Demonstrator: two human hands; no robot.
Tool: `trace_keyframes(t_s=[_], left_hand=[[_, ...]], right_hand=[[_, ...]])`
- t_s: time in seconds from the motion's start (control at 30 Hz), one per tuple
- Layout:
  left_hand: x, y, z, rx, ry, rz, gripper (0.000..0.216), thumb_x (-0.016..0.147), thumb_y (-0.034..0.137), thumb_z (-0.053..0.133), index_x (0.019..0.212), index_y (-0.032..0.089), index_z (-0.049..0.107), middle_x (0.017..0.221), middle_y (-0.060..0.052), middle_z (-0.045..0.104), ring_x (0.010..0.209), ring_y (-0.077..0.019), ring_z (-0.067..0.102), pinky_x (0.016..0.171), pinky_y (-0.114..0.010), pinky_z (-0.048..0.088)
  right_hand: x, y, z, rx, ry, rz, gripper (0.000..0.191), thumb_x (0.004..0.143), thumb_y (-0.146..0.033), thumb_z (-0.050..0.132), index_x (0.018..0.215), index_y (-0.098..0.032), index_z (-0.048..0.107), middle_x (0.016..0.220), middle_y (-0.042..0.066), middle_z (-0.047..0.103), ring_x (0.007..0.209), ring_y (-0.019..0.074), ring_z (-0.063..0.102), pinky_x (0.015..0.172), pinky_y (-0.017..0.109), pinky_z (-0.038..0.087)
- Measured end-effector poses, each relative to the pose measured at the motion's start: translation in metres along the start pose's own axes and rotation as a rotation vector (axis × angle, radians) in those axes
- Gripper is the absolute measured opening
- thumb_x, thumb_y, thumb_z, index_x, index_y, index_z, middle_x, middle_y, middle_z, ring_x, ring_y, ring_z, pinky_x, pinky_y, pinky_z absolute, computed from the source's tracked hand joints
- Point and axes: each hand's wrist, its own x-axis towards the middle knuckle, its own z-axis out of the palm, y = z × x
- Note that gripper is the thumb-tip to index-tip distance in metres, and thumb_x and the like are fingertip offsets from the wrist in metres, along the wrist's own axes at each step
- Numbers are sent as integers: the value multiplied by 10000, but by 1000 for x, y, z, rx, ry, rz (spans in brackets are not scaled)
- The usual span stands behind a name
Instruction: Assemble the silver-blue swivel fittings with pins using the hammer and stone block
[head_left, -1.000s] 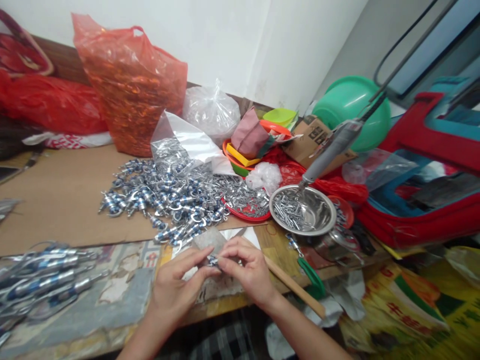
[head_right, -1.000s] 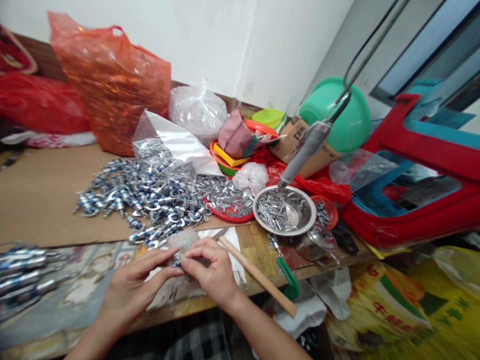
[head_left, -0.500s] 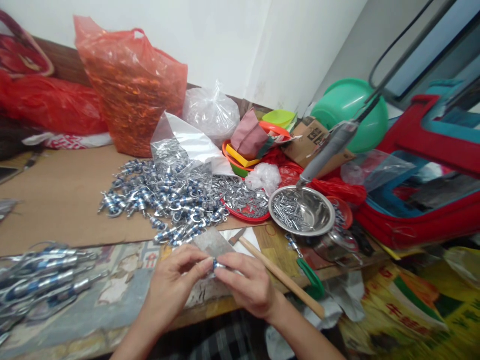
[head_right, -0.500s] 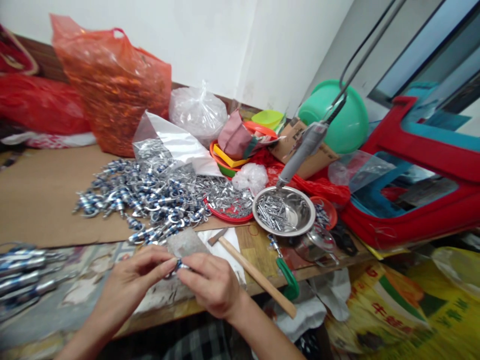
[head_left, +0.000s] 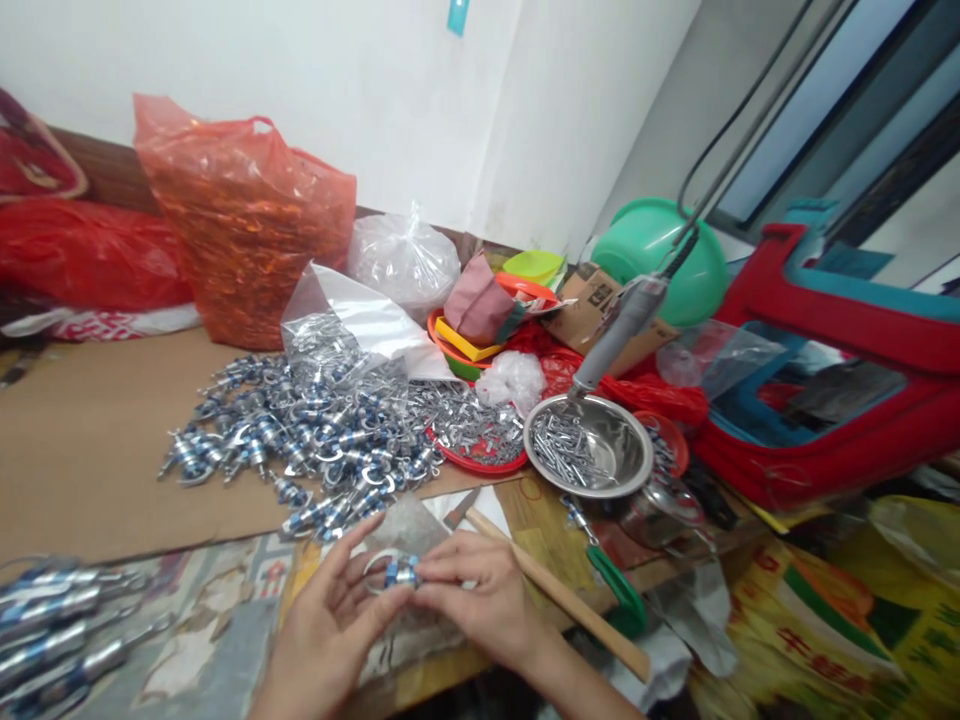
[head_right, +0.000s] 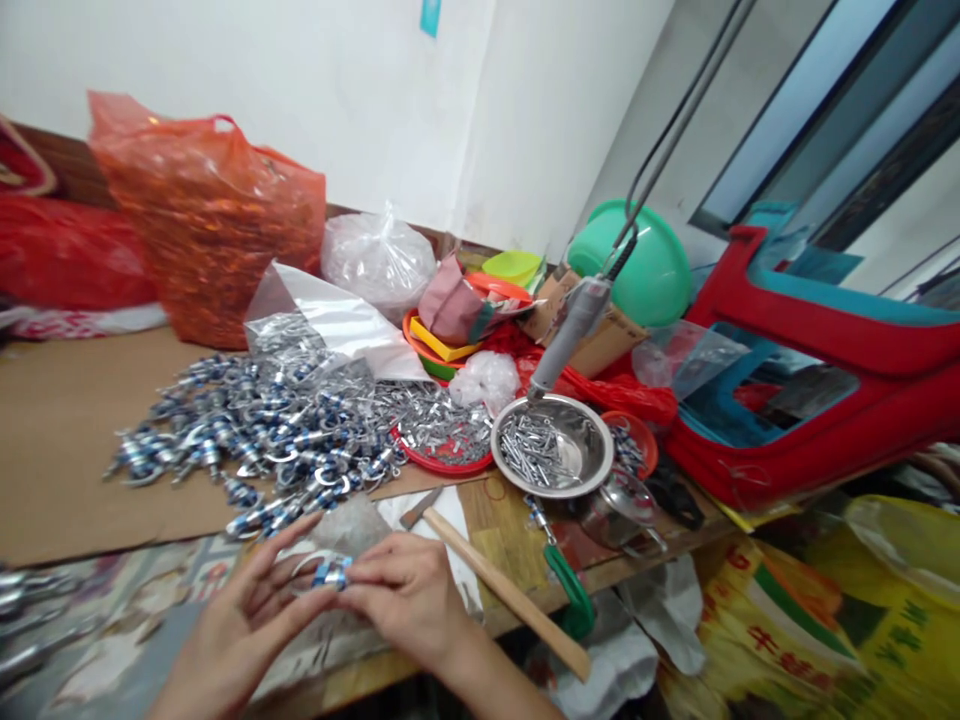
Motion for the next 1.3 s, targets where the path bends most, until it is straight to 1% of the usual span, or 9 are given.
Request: trace_keyframes(t_s=[0.1, 0.17, 0.27, 0.37, 0.57, 0.8, 0.93, 1.07, 1.3], left_hand=[[1, 2, 0, -45, -12, -47, 737, 564, 352, 717, 1195, 211, 363, 786, -16, 671, 814, -205, 626, 720, -263, 498], [2, 5, -1, -69, -19, -69, 739, 555, 370, 717, 1186, 216, 363, 761, -15, 672, 752, -207, 638, 665, -268, 502], [3, 9, -2, -51, -32, -88, 728, 536, 380, 723, 1161, 215, 387, 712, -9, 668, 686, -200, 634, 599, -261, 490], [5, 9, -4, -28, -66, -110, 746, 529, 384, 725, 1168, 216, 377, 688, -7, 665, 653, -190, 625, 576, -254, 473], [11, 5, -9, -23, -101, -145, 785, 509, 348, 742, 1175, 203, 352, 684, -11, 649, 676, -210, 629, 614, -285, 470], [19, 1, -16, -93, -122, -152, 866, 498, 239, 752, 1240, 211, 308, 677, 12, 626, 641, -173, 612, 632, -285, 457], [18, 1, -15, -93, -134, -160, 866, 519, 254, 739, 1259, 217, 291, 686, 8, 630, 657, -173, 605, 637, -289, 448], [17, 0, -13, -99, -121, -168, 832, 515, 262, 740, 1234, 226, 323, 698, 6, 628, 655, -173, 598, 632, -287, 445], [18, -2, -14, -122, -129, -162, 800, 522, 228, 737, 1213, 215, 334, 668, 19, 616, 657, -172, 602, 625, -278, 443]], right_hand=[[31, 20, -23, -400, -115, 180, 108, 767, -222, 592, 796, -193, 693, 785, 7, 683, 745, 104, 625, 695, 167, 481], [58, 43, -43, -741, -33, 340, 220, 866, -213, 445, 966, -195, 639, 960, 38, 648, 902, 114, 588, 814, 205, 437], [91, 81, -63, -886, -63, 465, 216, 859, -199, 451, 991, -122, 603, 999, 121, 605, 941, 194, 567, 812, 316, 439], [110, 106, -62, -966, -177, 535, 244, 839, -267, 504, 1039, -131, 540, 1043, 87, 558, 911, 188, 558, 769, 361, 464], [120, 118, -54, -978, -279, 518, 286, 848, -294, 490, 1091, -145, 495, 1087, 70, 526, 919, 180, 547, 768, 378, 468], [100, 86, -66, -746, -89, 350, 174, 800, -154, 499, 902, -148, 639, 945, 79, 648, 899, 176, 586, 805, 288, 442], [53, 38, -29, -500, -120, 179, 163, 786, -176, 506, 816, -192, 665, 797, -3, 676, 722, 110, 615, 666, 197, 475], [13, 6, 4, -306, -133, -137, 225, 756, -84, 463, 803, -173, 664, 751, 43, 639, 704, 142, 571, 648, 245, 452], [20, -1, -12, -363, -340, 10, 166, 738, -103, 532, 760, -183, 675, 657, 12, 610, 641, 132, 558, 597, 209, 425]])
